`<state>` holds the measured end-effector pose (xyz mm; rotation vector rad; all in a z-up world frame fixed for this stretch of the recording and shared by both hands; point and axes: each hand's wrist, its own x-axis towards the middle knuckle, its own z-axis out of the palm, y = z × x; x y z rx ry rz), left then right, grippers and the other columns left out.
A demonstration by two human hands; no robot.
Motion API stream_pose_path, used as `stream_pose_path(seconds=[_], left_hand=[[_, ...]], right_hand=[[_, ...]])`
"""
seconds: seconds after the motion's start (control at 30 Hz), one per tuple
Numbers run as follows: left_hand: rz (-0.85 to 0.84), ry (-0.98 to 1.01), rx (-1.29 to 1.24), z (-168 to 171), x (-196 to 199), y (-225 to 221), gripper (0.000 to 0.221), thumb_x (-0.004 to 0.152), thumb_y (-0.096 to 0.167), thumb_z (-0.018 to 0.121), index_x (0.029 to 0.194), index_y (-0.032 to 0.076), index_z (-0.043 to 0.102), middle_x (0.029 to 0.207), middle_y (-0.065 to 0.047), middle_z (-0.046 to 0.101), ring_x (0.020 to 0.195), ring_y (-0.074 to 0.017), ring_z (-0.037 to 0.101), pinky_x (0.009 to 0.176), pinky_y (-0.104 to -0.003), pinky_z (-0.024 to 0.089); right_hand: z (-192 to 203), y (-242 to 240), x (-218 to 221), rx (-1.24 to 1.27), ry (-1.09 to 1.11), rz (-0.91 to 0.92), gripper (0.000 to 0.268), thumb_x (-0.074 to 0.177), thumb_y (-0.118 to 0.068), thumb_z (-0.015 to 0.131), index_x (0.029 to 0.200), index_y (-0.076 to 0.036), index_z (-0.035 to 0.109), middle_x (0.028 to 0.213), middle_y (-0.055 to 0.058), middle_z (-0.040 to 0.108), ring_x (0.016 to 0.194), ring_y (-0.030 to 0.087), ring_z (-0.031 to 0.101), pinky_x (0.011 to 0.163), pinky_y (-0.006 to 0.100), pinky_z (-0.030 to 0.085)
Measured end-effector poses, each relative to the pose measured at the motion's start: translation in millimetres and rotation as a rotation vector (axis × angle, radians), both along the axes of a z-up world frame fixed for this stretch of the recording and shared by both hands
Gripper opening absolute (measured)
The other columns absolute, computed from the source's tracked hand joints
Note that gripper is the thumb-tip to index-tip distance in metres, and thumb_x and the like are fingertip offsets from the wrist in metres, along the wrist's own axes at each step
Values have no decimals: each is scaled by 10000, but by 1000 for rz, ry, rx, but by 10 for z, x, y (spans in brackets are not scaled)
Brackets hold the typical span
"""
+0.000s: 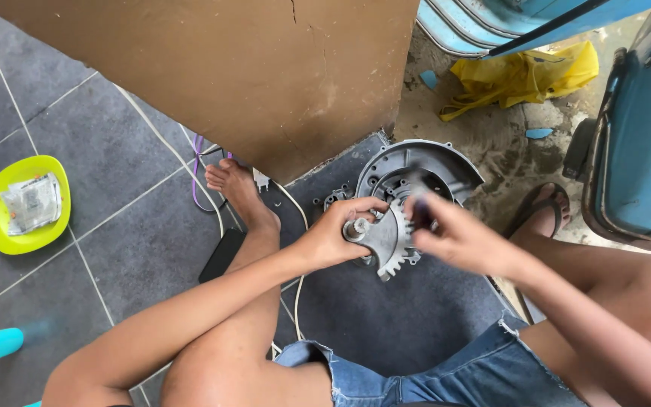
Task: Cleaning a metal gear with a toothbrush and assembling it into a motorcycle engine casing
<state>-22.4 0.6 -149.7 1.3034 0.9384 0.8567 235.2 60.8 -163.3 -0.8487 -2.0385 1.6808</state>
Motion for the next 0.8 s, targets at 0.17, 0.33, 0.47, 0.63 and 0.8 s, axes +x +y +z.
stream_pose_path(seconds=[0.17,0.33,0.47,0.63,0.8], left_hand=[[126,181,-67,-410,37,-131,658,680,3,780,1307,139,632,910,-51,722,836,-113,606,842,-267,491],[70,210,-86,-442,13,-159,700,696,74,821,1336,160,550,1001,-96,709,955,-175,629,932,-378,492],[-77,110,26,-579,-45,-181,708,700,91,871,1339,144,570,992,-76,640,1006,-195,599,968,-385,463],[-149,34,-86,-298,-27,-83,755,697,109,898,1363,144,546,996,-63,627,1004,-191,535,958,-382,434],[-101,356,291,-415,-466,280,1043,645,691,889,1442,126,524,1123,-144,544,1055,-286,518,959,-455,428]], right_hand=[[76,-235,-280,-322,-78,-73,250,983,-273,696,887,-48,638,665,46,615,534,129,515,490,273,435],[98,-238,-326,-324,-90,-56,305,975,-265,704,746,-74,640,569,48,632,517,117,469,518,272,426],[249,-380,-366,-446,20,-1,397,999,-225,655,637,-94,558,472,11,474,453,103,364,504,265,447],[100,-456,-277,-637,138,-111,427,1014,-219,635,627,-40,612,454,85,506,395,69,330,400,235,308],[466,-305,-199,-478,-42,-246,451,961,-201,677,548,-47,581,454,75,436,417,174,480,437,249,374]])
